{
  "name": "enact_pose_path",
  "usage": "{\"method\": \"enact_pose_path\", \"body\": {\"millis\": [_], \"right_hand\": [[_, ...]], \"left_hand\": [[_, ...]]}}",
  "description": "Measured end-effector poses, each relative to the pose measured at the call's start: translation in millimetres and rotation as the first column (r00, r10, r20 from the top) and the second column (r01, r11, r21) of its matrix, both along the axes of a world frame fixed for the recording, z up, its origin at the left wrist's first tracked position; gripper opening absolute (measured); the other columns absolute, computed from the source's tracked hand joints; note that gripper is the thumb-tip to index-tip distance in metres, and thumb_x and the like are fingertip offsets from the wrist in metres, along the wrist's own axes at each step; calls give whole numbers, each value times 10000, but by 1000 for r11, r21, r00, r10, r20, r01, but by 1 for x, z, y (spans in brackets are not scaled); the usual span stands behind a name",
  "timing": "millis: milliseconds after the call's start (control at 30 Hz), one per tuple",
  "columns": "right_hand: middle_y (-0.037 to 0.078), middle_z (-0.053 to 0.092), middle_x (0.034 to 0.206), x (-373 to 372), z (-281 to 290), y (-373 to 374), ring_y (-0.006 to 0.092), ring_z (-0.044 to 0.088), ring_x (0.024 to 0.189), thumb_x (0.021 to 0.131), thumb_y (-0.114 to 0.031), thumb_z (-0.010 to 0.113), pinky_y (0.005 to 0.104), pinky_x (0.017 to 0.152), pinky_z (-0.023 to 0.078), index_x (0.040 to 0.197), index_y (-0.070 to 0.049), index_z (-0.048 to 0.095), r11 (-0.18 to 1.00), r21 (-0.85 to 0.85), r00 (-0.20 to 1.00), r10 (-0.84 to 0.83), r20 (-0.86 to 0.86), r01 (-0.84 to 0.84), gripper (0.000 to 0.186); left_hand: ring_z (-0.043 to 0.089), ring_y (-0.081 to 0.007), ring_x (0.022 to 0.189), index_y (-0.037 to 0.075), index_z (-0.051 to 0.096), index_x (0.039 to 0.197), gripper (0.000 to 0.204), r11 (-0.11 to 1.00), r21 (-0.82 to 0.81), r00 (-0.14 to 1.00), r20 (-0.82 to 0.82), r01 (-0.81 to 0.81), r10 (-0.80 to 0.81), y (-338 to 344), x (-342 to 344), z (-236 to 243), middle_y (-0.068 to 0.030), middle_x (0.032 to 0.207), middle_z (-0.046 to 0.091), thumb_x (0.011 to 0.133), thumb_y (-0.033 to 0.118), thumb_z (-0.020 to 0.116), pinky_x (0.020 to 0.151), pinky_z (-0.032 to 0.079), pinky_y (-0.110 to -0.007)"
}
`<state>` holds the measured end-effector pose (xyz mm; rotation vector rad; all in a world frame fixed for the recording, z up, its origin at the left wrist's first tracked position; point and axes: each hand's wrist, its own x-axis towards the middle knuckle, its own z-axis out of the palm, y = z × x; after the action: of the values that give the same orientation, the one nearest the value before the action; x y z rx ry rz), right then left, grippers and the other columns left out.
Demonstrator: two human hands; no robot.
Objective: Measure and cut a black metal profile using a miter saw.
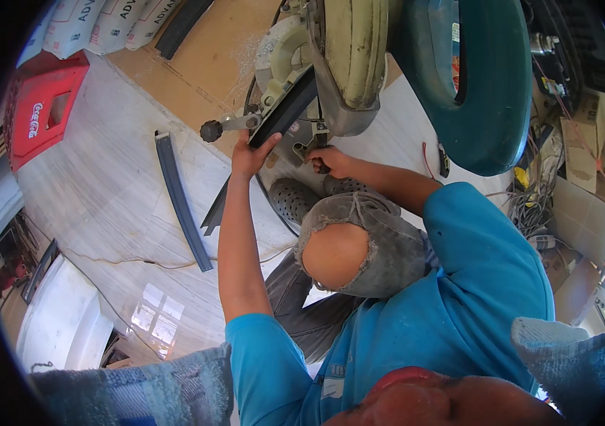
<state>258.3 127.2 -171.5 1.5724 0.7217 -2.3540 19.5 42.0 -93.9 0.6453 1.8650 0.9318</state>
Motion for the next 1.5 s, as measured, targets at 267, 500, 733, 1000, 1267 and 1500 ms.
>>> {"method": "enact_pose_path", "body": {"millis": [267,500,733,1000,1267,1500], "right_hand": [[77,618,829,-2,6,1,195,578,716,856,-100,715,373,654,504,936,-30,657,1000,-3,998,-31,-49,31,121],[75,610,810,-10,10,-14,194,570,704,852,-72,708,373,652,503,885,-4,654,950,290,993,113,25,-115,93],[65,610,751,-9,14,-14,175,572,696,795,-133,760,337,623,454,843,-14,666,999,18,999,38,-28,-38,159],[78,614,734,-9,-4,-5,183,563,606,813,-116,738,332,534,428,807,-3,646,994,106,997,-36,61,29,146],[102,675,978,-43,55,-16,210,602,831,807,-213,778,400,775,503,1074,-12,664,890,292,935,352,52,-351,353],[101,626,1218,137,-68,104,256,606,1122,915,-241,698,401,959,516,1372,-132,542,978,-69,949,173,-264,-197,494]], "left_hand": [[640,-204,1071,-19,533,1305,668,997,-80,1000,18,20,-18,5,-4,11,-154,1212,670,821,323,841,934,497,-321],[641,-201,1067,-21,559,1275,651,997,-68,998,-55,-31,27,-13,-9,4,-154,1196,676,817,348,838,927,497,-318],[668,-286,1080,-2,548,1278,802,998,-54,1000,2,-17,17,-16,-9,2,-198,1163,688,750,528,836,926,506,-370],[665,-322,1089,17,539,1292,795,999,-29,990,-139,18,-22,-8,-5,-9,-206,1182,677,771,553,807,930,504,-379],[667,-301,1072,-2,537,1292,808,998,-67,998,-55,-19,15,-56,-28,-6,-194,1140,695,764,542,821,927,512,-382],[500,-364,1330,5,357,1503,1195,954,-206,959,-134,218,-248,-5,-17,19,-255,1431,507,673,785,720,1110,399,-417]]}}
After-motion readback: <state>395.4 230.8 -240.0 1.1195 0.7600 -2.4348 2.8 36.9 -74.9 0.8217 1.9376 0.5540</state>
